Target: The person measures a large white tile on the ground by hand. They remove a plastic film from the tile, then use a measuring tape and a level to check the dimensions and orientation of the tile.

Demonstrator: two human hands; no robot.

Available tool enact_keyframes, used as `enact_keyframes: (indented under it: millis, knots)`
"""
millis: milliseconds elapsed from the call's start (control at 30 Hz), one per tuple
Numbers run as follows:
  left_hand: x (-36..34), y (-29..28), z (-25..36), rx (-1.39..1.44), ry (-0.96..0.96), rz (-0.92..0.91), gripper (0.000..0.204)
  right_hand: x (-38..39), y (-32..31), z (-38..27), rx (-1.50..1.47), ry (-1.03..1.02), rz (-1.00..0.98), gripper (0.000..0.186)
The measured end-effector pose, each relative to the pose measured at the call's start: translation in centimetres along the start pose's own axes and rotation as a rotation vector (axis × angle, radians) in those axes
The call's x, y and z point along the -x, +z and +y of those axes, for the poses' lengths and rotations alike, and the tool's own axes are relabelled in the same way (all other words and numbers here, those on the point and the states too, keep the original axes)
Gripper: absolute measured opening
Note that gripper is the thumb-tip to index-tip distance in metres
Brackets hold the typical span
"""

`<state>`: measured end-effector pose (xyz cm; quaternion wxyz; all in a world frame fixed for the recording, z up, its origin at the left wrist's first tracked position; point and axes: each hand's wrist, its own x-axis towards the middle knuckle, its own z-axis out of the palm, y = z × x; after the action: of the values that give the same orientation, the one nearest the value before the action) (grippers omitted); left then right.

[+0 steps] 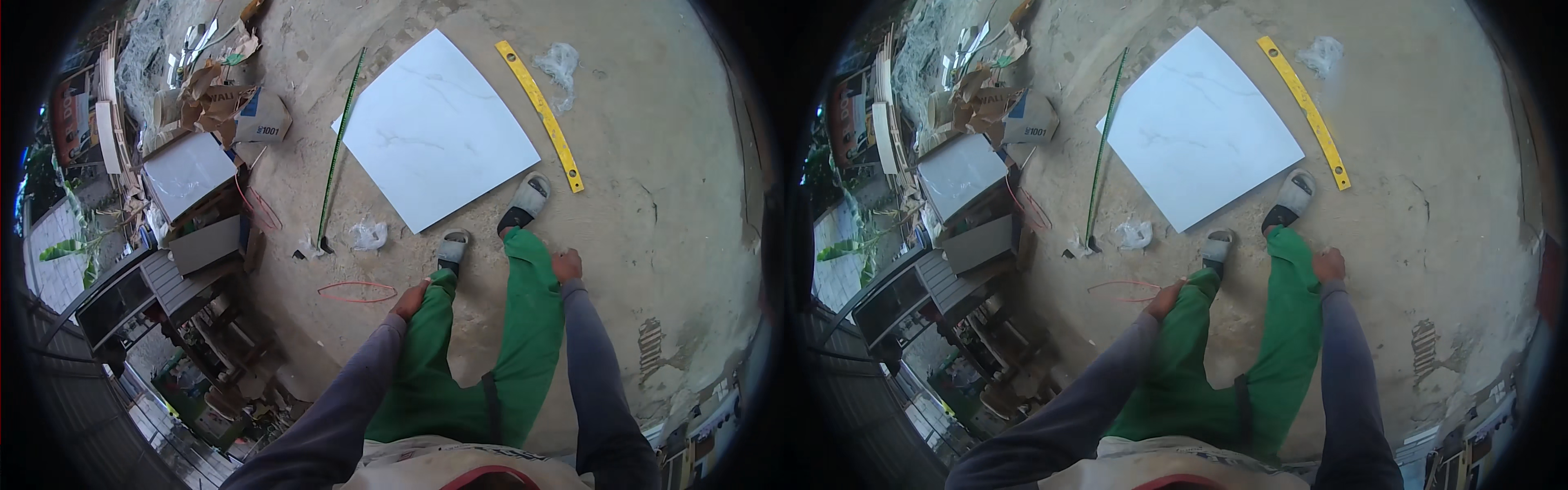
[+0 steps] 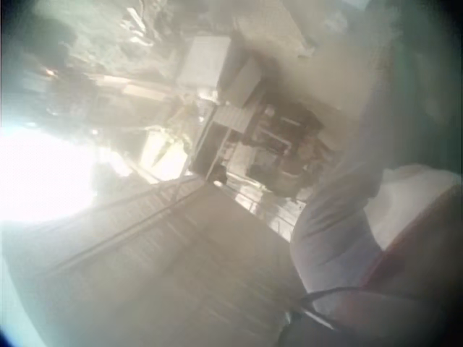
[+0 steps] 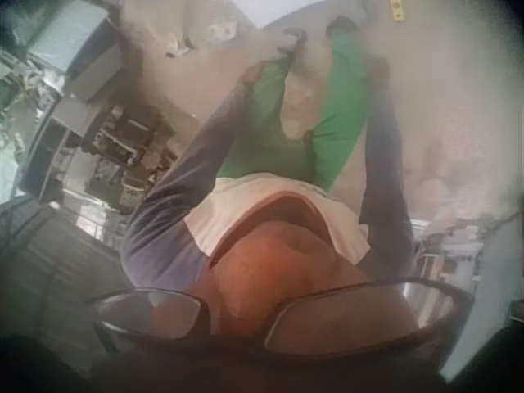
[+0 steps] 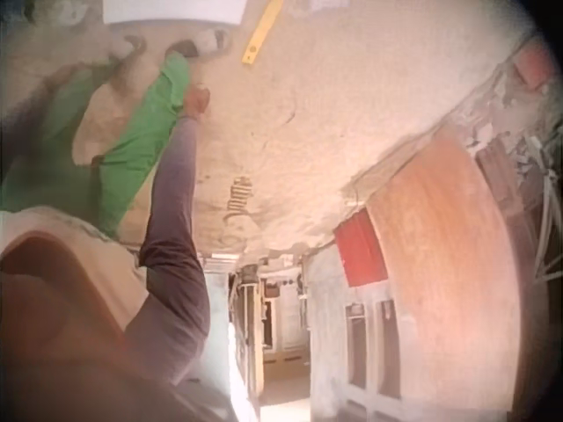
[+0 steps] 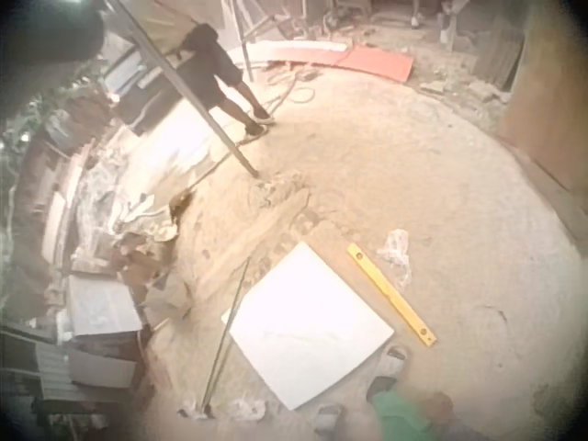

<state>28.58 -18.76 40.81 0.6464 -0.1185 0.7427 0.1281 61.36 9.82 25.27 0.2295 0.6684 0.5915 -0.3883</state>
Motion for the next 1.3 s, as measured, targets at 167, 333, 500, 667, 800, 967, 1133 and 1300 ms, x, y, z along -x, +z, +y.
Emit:
enact_keyframes:
  millis: [167, 333, 500, 667, 800, 967, 1133, 1300]
  knots:
    - [9.5, -3.8, -11.8, -0.718, 0.187, -0.01, 0.08, 15.1, -4.5, -1.0, -0.062, -0.036, 0.083, 0.029]
    - [12.8, -2.8, -24.3, -0.799, 0.239, -0.259, 0.069, 24.6, -3.9, 7.2, -0.136, -0.245, 0.262, 0.033]
    - [20.3, -1.5, -38.5, 0.012, 0.198, -0.06, 0.074, 36.4, -3.6, 13.9, 0.188, -0.27, 0.141, 0.034]
    - [28.9, 5.5, -52.6, 1.108, 0.059, 0.177, 0.063, 41.5, -4.3, 15.1, 0.442, -0.478, -0.022, 0.038]
    - [26.8, 14.1, -65.0, 1.37, -0.064, 0.34, 0.048, 41.4, -4.3, 10.6, 0.456, -0.726, 0.052, 0.038]
    - [26.1, 17.2, -65.9, 0.854, 0.06, 0.372, 0.036, 45.0, -2.9, 0.1, 0.555, -0.557, 0.011, 0.035]
    - [25.1, 10.0, -60.0, 0.858, 0.426, 0.475, 0.031, 46.7, 0.2, -8.1, 0.607, -0.615, 0.013, 0.033]
    - [24.0, -3.3, -55.3, 1.404, 0.074, 0.323, 0.039, 46.5, 4.7, -16.9, 0.67, -0.512, -0.067, 0.031]
